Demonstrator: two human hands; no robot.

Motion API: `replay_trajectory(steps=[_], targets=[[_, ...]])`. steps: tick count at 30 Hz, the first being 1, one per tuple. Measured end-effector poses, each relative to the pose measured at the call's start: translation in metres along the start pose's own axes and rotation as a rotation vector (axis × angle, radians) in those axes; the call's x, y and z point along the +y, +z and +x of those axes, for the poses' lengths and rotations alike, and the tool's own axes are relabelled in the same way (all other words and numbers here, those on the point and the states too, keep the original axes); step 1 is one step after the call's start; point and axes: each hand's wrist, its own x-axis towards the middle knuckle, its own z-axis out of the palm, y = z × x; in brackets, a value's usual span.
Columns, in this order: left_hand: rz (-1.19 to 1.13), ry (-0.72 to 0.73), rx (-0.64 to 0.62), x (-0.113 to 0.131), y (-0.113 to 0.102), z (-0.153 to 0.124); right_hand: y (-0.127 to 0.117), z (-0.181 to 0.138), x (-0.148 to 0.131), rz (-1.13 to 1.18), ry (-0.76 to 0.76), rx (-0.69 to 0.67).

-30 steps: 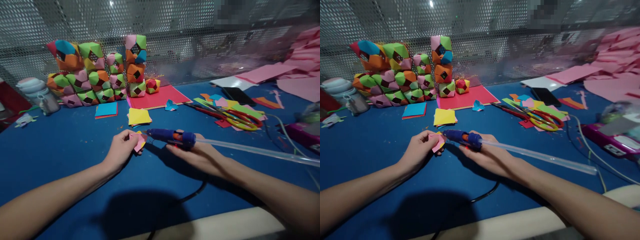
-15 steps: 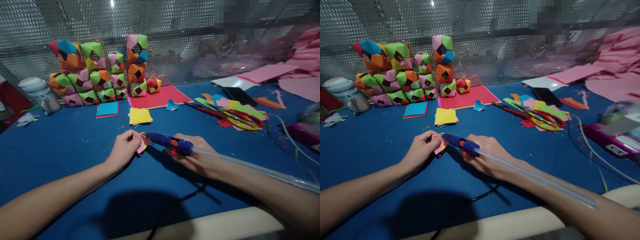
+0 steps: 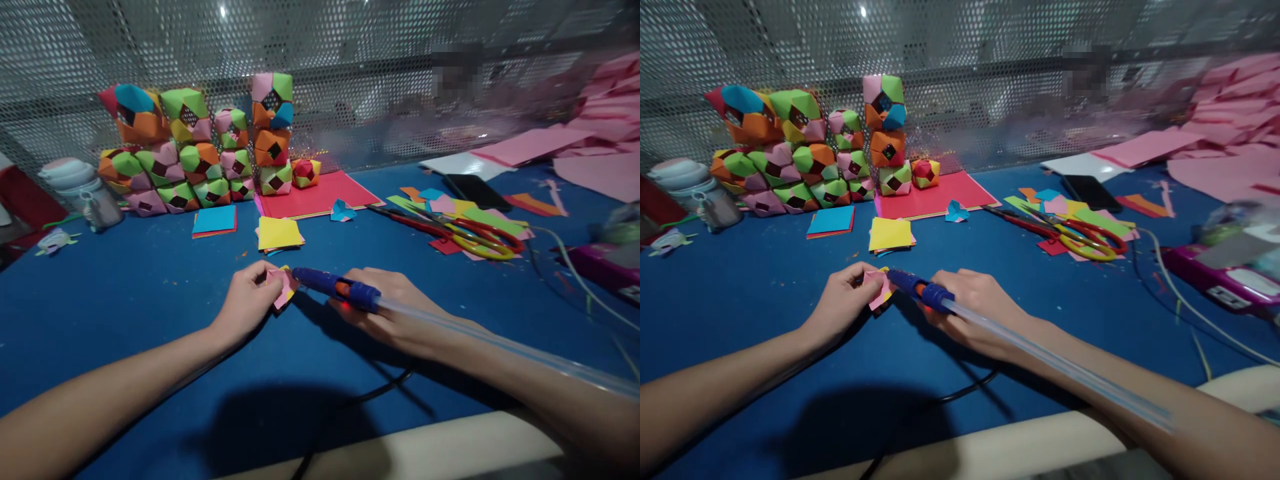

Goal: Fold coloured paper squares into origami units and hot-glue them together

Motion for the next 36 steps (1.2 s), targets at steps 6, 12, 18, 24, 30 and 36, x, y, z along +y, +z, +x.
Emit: replay_trajectory(steps=[6, 12, 18, 24, 30, 36], targets=[[-0.021, -0.013, -0.006, 0.000, 0.000, 0.000, -0.001, 0.000, 0.000, -0.005, 0.003, 0.000], [-0.120, -0.049, 0.005, -0.002, 0.002, 0.001, 0.002, -0.001, 0.004, 0.012, 0.075, 0.066], [-0.165, -0.042, 0.001, -0.004, 0.002, 0.002, -0.005, 0.005, -0.007, 0.163, 0.264, 0.091], [-0.197, -0.050, -0.001, -0.005, 0.003, 0.002, -0.004, 0.007, -0.005, 0.167, 0.268, 0.126], [-0.184, -0.058, 0.008, -0.004, 0.001, 0.000, -0.004, 0.009, 0.015, 0.012, 0.397, 0.110], [-0.183, -0.075, -0.009, 0.001, 0.001, -0.001, -0.005, 0.012, 0.038, -0.337, 0.515, -0.075]])
